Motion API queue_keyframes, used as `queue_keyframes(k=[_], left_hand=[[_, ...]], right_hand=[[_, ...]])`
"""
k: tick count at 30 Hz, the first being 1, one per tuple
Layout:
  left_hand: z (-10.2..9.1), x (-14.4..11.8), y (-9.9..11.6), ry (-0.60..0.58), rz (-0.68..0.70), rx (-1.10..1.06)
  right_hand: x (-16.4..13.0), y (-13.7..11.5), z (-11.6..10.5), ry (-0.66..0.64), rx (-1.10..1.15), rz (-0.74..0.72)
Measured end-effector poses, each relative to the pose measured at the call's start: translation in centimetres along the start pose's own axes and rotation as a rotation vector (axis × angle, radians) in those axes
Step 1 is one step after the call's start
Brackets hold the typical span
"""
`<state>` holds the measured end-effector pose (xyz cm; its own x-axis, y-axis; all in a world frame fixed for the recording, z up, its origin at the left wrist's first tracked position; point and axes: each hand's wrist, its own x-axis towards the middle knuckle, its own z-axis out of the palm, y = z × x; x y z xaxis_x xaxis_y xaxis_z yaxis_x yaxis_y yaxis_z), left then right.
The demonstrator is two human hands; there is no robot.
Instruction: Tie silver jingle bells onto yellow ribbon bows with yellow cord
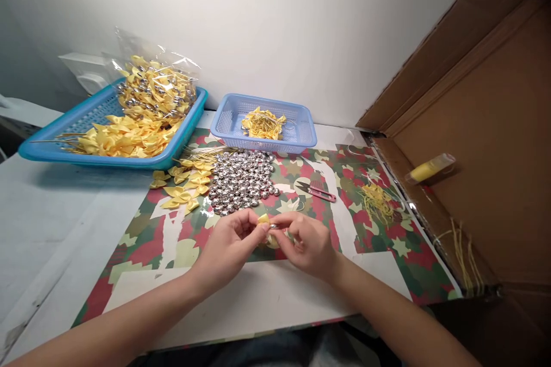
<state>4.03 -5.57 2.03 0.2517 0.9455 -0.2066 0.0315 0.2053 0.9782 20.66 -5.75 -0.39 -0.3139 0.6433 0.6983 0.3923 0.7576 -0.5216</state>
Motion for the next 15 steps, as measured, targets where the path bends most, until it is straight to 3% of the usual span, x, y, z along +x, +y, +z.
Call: queue_keyframes(k=[5, 8, 11, 15], left_hand=[[0.1, 0.3, -0.8, 0.025, 0.028, -0.016], [0.2, 0.4, -0.9, 0.040, 0.027, -0.019], [0.2, 0.3, -0.8, 0.050, 0.002, -0.051], [0.1, 0.3, -0.6, 0.036, -0.031, -0.167]], right_hand=[[0.4, -0.5, 0.5, 0.065, 0.412, 0.539], [0.9, -0.5, 0.7, 0.095, 0.591, 0.786], [1.4, -0.1, 0.5, 0.099, 0.714, 0.894], [1.8, 0.1, -0.8, 0.081, 0.783, 0.844]])
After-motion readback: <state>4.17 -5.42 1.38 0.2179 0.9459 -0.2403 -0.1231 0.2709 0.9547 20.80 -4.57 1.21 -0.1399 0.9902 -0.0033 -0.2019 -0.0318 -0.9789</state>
